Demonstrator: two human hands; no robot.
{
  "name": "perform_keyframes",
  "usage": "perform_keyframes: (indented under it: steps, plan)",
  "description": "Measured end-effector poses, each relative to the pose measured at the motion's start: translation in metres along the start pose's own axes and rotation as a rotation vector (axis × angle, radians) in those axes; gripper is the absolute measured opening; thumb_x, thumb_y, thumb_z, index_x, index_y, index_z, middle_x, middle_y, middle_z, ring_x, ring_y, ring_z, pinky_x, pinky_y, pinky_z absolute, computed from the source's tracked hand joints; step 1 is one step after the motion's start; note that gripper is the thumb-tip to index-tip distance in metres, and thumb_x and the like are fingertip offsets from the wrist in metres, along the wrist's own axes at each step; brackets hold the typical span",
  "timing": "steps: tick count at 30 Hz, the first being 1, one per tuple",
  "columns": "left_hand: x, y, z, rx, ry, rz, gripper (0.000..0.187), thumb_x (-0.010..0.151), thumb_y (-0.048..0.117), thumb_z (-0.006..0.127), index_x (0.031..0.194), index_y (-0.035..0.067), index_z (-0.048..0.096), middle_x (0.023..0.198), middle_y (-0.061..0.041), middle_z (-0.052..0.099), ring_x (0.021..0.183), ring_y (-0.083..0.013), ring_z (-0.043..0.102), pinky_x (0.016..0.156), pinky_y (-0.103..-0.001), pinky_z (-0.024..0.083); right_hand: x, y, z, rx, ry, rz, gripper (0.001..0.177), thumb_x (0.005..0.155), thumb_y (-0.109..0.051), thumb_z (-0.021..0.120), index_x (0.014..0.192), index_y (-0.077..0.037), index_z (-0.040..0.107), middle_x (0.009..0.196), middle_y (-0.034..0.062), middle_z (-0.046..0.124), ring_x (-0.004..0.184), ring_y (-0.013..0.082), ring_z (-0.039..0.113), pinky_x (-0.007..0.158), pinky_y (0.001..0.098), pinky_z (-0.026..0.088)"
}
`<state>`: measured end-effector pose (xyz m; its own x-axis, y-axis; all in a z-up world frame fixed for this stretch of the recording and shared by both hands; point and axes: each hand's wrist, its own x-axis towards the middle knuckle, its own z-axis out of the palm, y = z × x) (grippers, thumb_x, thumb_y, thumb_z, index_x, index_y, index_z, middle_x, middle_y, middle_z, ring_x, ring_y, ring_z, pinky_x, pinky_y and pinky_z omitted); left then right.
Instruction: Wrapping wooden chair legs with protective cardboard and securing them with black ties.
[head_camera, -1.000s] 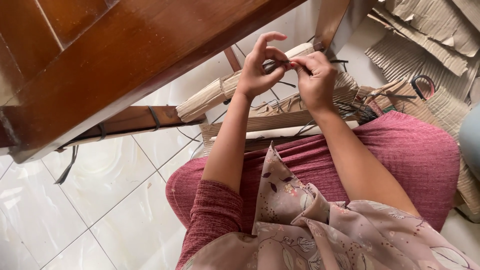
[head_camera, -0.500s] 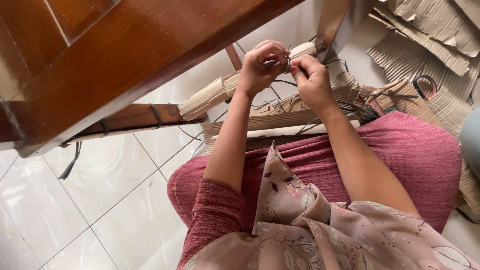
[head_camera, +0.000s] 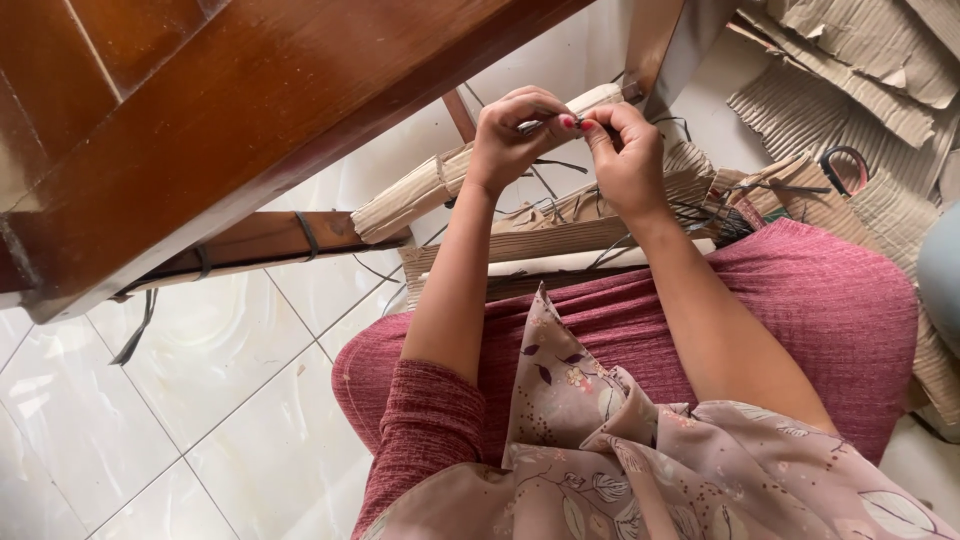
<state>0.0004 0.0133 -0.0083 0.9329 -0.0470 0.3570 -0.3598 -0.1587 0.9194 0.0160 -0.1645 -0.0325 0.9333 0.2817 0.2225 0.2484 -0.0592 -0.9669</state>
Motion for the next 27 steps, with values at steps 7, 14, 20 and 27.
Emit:
perform_keyframes:
  steps: [7,14,20,27]
  plan:
    - [-0.002,-0.016,-0.001,0.204,0.084,-0.157,0.023,0.1,0.03,0.064,0.087,0.012,0.062,0.07,0.006,0.055,0.06,-0.0051,0.043,0.055,-0.022,0.035,-0.005,0.008,-0.002,-0.158,0.001,-0.093,0.005,0.101,0.001,0.073,0.097,0.002,0.071,0.092,0.0118,0.068,0.086,0.0232,0.064,0.077,0.0348,0.053]
    - [0.004,-0.028,0.003,0.278,0.185,-0.441,0.018,0.098,0.029,0.059,0.088,0.015,0.062,0.084,0.001,0.077,0.079,-0.0108,0.071,0.071,-0.026,0.055,-0.011,-0.021,-0.014,-0.106,-0.137,-0.091,0.013,0.102,0.006,0.061,0.092,0.001,0.066,0.103,0.012,0.061,0.098,0.0251,0.059,0.091,0.0357,0.05]
    - [0.01,-0.033,0.008,0.278,0.217,-0.581,0.015,0.098,0.021,0.057,0.084,0.015,0.057,0.082,0.0,0.078,0.075,-0.0106,0.071,0.072,-0.027,0.056,-0.008,-0.039,-0.02,0.026,-0.331,-0.059,0.015,0.097,0.011,0.056,0.096,0.004,0.069,0.114,0.0147,0.07,0.1,0.0232,0.064,0.086,0.0312,0.055]
    - [0.015,-0.036,0.011,-0.076,0.307,-0.624,0.021,0.099,-0.006,0.039,0.083,0.007,0.047,0.085,-0.013,0.064,0.073,-0.0213,0.074,0.074,-0.032,0.067,0.001,-0.023,-0.017,-0.351,-0.577,0.238,0.026,0.105,-0.011,0.056,0.081,-0.002,0.059,0.084,0.0106,0.06,0.077,0.0256,0.054,0.07,0.0404,0.04]
